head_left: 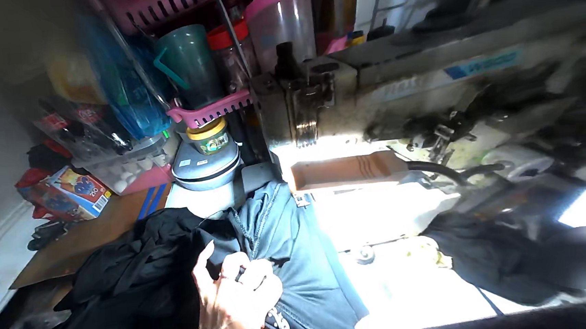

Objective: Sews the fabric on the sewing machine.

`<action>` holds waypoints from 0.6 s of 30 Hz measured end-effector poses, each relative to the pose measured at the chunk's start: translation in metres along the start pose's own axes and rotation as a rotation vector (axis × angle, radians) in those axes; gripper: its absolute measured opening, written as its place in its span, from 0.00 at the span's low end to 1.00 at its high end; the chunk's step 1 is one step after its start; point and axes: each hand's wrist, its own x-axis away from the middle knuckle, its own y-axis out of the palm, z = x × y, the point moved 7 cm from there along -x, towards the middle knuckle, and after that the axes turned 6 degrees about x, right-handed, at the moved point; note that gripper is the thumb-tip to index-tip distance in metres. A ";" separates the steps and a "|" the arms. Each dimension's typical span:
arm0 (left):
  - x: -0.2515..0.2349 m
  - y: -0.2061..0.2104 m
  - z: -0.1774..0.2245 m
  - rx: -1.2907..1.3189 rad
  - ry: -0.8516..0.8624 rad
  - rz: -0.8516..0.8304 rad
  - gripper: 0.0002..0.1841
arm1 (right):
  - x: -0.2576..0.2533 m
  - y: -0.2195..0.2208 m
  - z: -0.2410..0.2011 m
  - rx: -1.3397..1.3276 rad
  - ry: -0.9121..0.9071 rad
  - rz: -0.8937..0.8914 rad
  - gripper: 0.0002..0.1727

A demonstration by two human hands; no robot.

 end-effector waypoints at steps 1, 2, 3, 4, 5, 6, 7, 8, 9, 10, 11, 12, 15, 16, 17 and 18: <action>-0.002 0.000 -0.003 -0.010 0.003 0.021 0.11 | -0.004 0.000 0.001 0.030 0.001 0.005 0.17; -0.004 0.001 -0.006 -0.011 -0.004 0.035 0.12 | -0.008 0.001 0.003 0.047 0.001 -0.002 0.17; -0.007 0.002 -0.008 -0.010 -0.015 0.041 0.12 | -0.012 0.002 0.007 0.053 0.007 -0.011 0.16; -0.011 0.003 -0.010 -0.012 -0.023 0.038 0.13 | -0.016 0.002 0.010 0.060 0.033 -0.014 0.15; -0.014 0.005 -0.013 -0.023 -0.031 0.026 0.14 | -0.020 0.002 0.012 0.066 0.065 -0.017 0.16; -0.017 0.008 -0.015 -0.041 -0.031 0.000 0.18 | -0.024 0.002 0.015 0.070 0.095 -0.017 0.16; -0.021 0.012 -0.017 -0.061 -0.022 -0.035 0.24 | -0.028 0.002 0.018 0.076 0.118 -0.015 0.16; -0.025 0.017 -0.020 -0.093 -0.013 -0.091 0.32 | -0.032 0.002 0.021 0.080 0.136 -0.009 0.16; -0.029 0.022 -0.023 -0.113 -0.009 -0.142 0.36 | -0.037 0.002 0.024 0.074 0.155 -0.002 0.16; -0.034 0.026 -0.025 -0.125 -0.007 -0.184 0.39 | -0.041 0.003 0.028 0.065 0.165 0.002 0.16; -0.039 0.029 -0.028 -0.138 -0.011 -0.225 0.40 | -0.045 0.002 0.031 0.061 0.168 0.013 0.16; -0.044 0.031 -0.030 -0.148 -0.016 -0.256 0.41 | -0.049 0.002 0.034 0.065 0.170 0.030 0.17; -0.055 0.036 -0.036 -0.170 -0.023 -0.302 0.38 | -0.059 0.001 0.045 0.086 0.176 0.074 0.20; -0.058 0.038 -0.039 -0.173 -0.021 -0.293 0.37 | -0.063 0.000 0.050 0.092 0.167 0.079 0.21; -0.061 0.040 -0.041 -0.176 -0.015 -0.297 0.37 | -0.067 0.000 0.053 0.106 0.144 0.077 0.22; -0.065 0.041 -0.043 -0.176 -0.019 -0.314 0.37 | -0.071 -0.001 0.055 0.120 0.129 0.077 0.22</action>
